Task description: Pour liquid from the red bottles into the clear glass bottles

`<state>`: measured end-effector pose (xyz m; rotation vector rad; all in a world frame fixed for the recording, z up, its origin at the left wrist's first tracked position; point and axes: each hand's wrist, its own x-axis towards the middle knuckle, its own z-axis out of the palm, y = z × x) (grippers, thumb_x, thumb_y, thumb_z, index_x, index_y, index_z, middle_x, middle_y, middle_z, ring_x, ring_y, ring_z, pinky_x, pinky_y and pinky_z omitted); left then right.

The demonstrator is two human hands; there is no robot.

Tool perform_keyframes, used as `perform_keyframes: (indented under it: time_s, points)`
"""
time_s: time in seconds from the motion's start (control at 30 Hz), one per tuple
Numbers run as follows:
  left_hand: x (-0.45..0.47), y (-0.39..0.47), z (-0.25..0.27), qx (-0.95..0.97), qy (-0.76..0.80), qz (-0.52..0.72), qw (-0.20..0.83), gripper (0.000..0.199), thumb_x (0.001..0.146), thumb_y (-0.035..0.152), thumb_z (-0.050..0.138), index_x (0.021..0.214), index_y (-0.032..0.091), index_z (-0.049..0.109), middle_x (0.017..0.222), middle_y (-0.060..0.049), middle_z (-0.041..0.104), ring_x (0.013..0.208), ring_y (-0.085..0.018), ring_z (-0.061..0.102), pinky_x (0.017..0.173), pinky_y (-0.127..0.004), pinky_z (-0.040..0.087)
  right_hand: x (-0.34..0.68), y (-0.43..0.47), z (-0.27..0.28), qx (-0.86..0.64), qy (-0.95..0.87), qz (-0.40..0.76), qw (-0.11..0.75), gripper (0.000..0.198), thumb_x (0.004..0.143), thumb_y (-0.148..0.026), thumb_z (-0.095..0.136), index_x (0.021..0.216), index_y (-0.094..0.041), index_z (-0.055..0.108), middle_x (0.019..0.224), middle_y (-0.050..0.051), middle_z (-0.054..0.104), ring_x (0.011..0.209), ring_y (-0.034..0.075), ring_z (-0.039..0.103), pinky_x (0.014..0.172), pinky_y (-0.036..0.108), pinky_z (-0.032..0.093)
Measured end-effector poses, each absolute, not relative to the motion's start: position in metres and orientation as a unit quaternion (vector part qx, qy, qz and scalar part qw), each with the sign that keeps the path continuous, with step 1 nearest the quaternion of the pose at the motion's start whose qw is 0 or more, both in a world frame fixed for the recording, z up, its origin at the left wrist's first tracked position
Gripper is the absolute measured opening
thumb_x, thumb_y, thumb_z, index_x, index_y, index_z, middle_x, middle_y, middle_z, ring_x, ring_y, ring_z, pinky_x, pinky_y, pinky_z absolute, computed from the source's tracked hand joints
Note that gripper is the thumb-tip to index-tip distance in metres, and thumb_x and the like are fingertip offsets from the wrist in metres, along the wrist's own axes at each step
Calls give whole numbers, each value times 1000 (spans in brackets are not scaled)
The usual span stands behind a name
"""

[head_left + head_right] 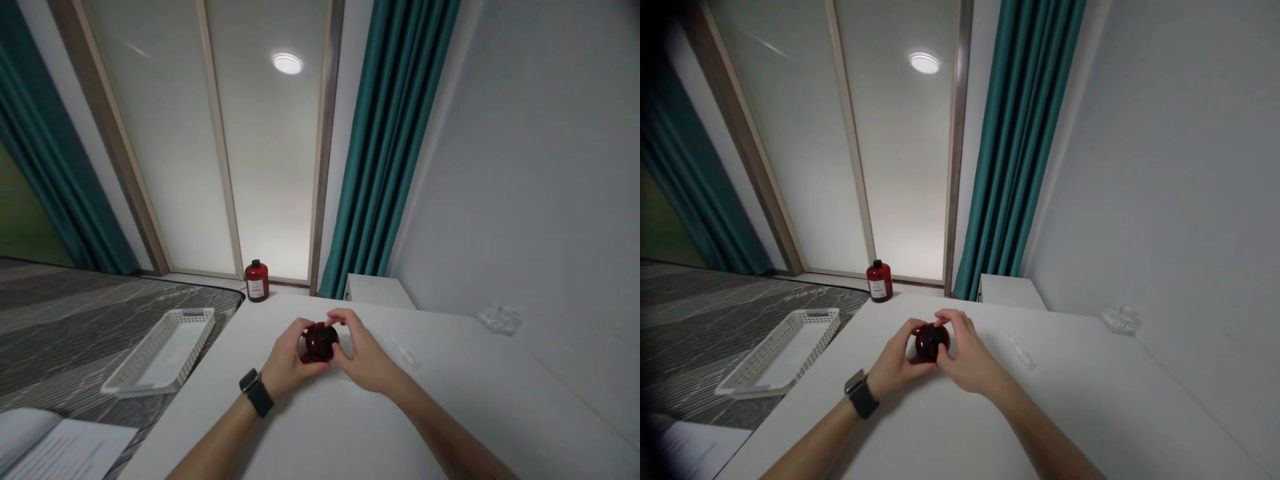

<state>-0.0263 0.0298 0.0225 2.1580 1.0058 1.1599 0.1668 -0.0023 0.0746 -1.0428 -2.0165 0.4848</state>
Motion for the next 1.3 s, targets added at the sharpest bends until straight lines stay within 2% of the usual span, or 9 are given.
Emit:
perform_keyframes:
  time_s: [0.07,0.2,0.37,0.5,0.63,0.83,1.0,1.2,1.3]
  points:
    - [-26,29,23,791,368,426,240,55,68,31,83,112,20,52,108,-6,63,97,-24,61,87,-39,50,165,-3,68,-415,-783,191,422,54,77,-7,54,127,-23,42,118,8,54,113,24,52,103,47,42]
    - [-24,27,25,798,363,421,233,54,68,32,83,111,20,54,107,-6,64,95,-24,62,86,-38,51,157,-6,54,-445,-739,168,476,39,82,-15,56,120,-23,48,106,7,56,105,25,55,98,48,45]
    - [-23,25,27,798,360,425,232,54,69,34,82,112,20,54,107,-7,64,96,-25,62,86,-39,52,148,-16,41,-450,-700,170,527,42,83,-13,51,123,-24,47,115,8,58,110,24,57,99,45,47]
    - [-23,24,28,799,360,425,226,52,70,33,79,114,21,54,109,-8,64,98,-26,62,87,-40,52,144,-20,34,-459,-677,149,555,41,84,-18,56,124,-24,48,117,9,57,109,25,56,99,46,47]
    - [-22,22,27,805,358,422,213,51,69,35,80,110,21,54,105,-7,65,94,-25,63,84,-39,52,144,-19,31,-457,-669,146,568,36,86,-18,55,121,-24,50,106,6,56,104,24,56,97,45,47]
    - [-20,20,26,807,353,427,205,47,69,27,77,109,20,54,104,-6,65,93,-24,63,82,-37,52,144,-23,34,-441,-682,159,561,41,83,-13,55,122,-25,49,119,8,56,115,24,54,103,44,44]
    - [-20,20,28,811,353,415,212,47,70,31,77,109,21,54,105,-7,65,95,-25,63,84,-39,53,144,-24,30,-450,-666,142,578,34,85,-15,55,118,-25,52,109,7,55,105,23,55,96,43,48]
    - [-19,19,29,813,345,420,207,48,69,31,77,110,21,54,105,-7,66,95,-26,64,84,-39,53,144,-27,27,-442,-668,176,572,42,83,-13,54,123,-26,48,118,8,57,114,24,54,103,44,45]
    - [-18,18,30,815,343,420,202,45,70,29,76,109,21,55,104,-8,66,94,-26,64,83,-39,53,142,-26,27,-452,-657,177,576,38,83,-15,57,119,-26,51,113,7,57,109,24,56,98,42,48]
